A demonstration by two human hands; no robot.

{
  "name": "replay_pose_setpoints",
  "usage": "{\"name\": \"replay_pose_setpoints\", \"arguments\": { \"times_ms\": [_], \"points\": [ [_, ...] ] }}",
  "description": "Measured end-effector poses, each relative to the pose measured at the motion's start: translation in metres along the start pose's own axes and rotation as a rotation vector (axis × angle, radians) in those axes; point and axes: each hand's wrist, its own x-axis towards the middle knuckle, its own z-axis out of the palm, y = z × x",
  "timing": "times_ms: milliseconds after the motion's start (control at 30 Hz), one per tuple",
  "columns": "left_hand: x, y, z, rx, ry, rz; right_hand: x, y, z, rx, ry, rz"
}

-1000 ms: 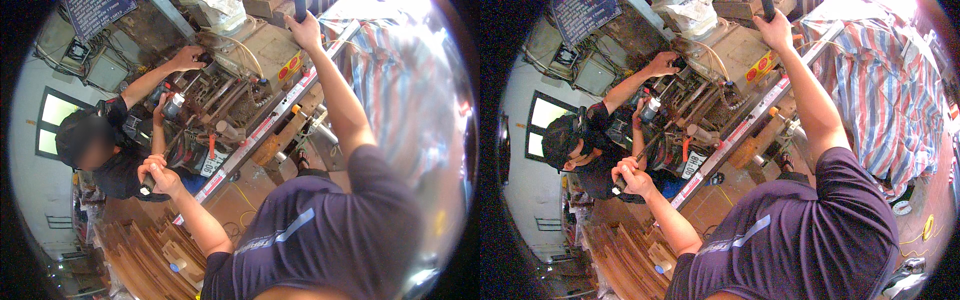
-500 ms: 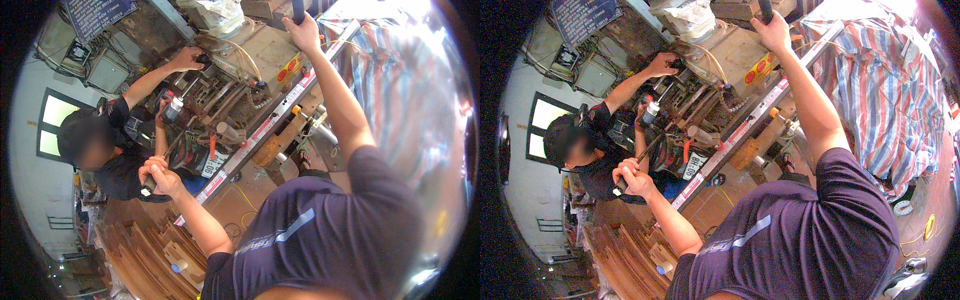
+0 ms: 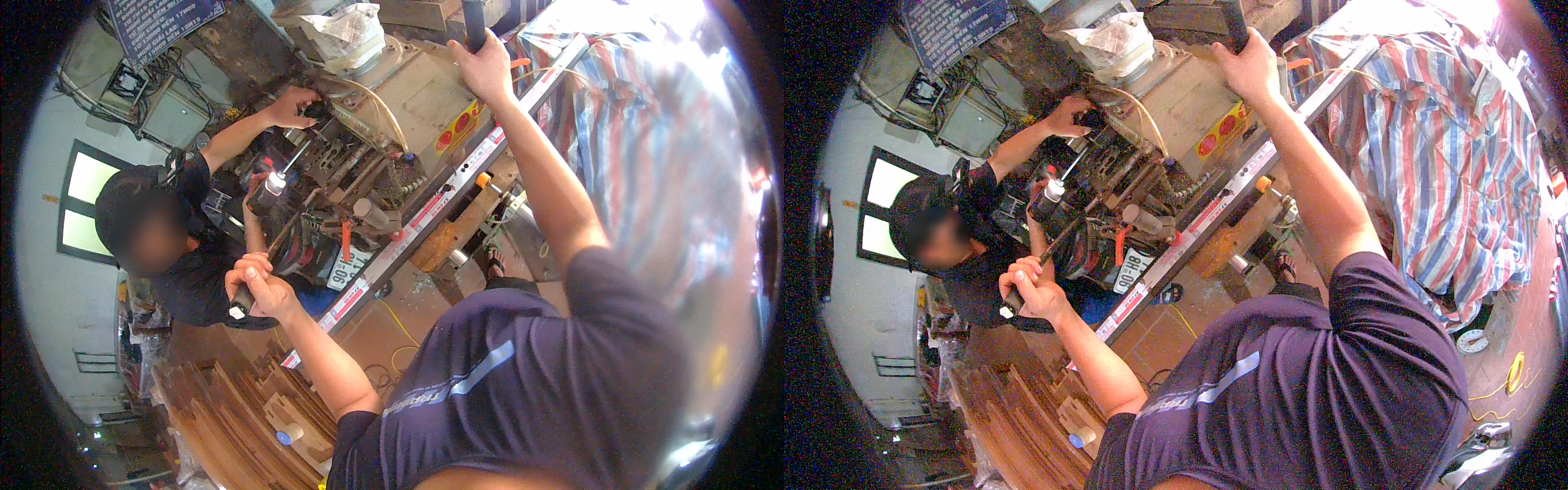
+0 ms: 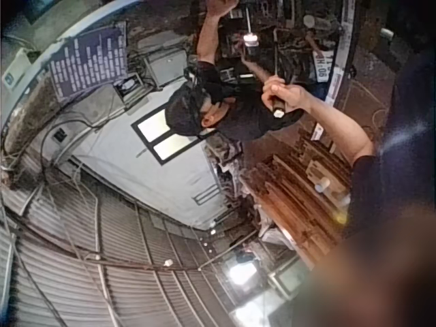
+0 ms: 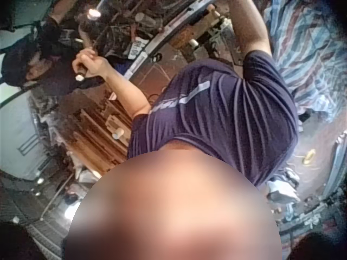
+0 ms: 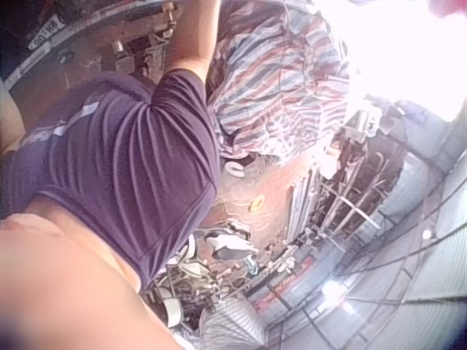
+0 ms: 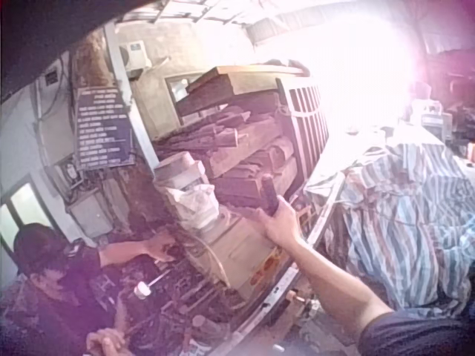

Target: The person uses a long metal bar to turn a crank on a large machine while a coworker uses a power tool on the same machine. The person repeatedly rotates the crank and adjusts their grip on the bar.

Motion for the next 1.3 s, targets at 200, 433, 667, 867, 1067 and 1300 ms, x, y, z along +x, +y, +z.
{"name": "replay_pose_setpoints", "arguments": {
  "times_ms": [200, 433, 667, 867, 1067, 1300],
  "points": [
    [0.000, 0.001, -0.002, 0.000, -0.015, -0.007, -0.019, -0.020, 0.002, 0.004, -0.045, 0.024],
    [-0.001, 0.000, -0.004, 0.029, 0.000, -0.037, -0.035, -0.032, 0.010, -0.025, -0.072, 0.013],
    [-0.001, 0.001, -0.004, 0.006, -0.003, -0.047, -0.050, -0.044, 0.014, 0.019, -0.066, 0.025],
    [-0.003, 0.000, -0.006, -0.019, 0.010, -0.044, -0.053, -0.047, 0.016, 0.002, -0.068, 0.016],
    [-0.003, 0.000, -0.007, -0.002, 0.027, -0.049, -0.053, -0.047, 0.015, 0.005, -0.095, 0.017],
    [-0.001, 0.000, -0.004, 0.010, 0.012, -0.030, -0.054, -0.048, 0.013, 0.043, -0.099, 0.001]
  ]
}}
